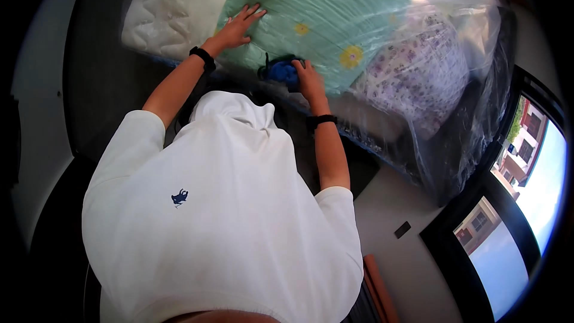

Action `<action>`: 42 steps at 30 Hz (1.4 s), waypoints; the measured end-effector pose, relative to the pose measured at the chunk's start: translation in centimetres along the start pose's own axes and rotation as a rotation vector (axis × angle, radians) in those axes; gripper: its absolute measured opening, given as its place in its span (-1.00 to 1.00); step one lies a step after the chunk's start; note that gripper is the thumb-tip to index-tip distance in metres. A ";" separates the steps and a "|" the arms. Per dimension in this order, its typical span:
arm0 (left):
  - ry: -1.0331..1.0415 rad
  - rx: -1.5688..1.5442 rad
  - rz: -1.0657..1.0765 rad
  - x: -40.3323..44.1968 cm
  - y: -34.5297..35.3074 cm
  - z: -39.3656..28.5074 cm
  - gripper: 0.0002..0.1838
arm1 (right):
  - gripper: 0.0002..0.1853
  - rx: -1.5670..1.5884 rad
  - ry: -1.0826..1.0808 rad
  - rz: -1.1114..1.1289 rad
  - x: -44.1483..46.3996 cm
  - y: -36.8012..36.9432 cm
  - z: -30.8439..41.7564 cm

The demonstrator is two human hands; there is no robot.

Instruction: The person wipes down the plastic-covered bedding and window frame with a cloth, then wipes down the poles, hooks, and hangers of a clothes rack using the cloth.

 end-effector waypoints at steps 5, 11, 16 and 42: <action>-0.011 -0.057 0.003 0.3 -0.2 0.0 -0.03 | -0.38 -0.001 0.468 -0.071 -9.5 0.2 -13.9; 0.015 -0.170 -0.119 -1.4 -4.5 -1.6 -0.10 | -0.41 0.039 0.702 -0.572 -14.5 -6.4 -21.1; 0.085 -0.345 -0.115 -5.7 -7.7 -8.7 -0.05 | -0.43 0.543 0.130 -0.634 -4.5 -13.7 -10.5; -0.205 -0.508 0.483 -7.4 4.8 21.2 -0.43 | -0.56 0.339 0.489 0.043 12.0 7.9 0.6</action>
Point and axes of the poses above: each hand's wrist, its own x-axis towards the middle knuckle, its own y-axis out of the palm, z = x × y, the point moved 10 cm from there along x, towards the middle knuckle, and after that the axes turned 11 degrees about -y, right-handed, at the moved point
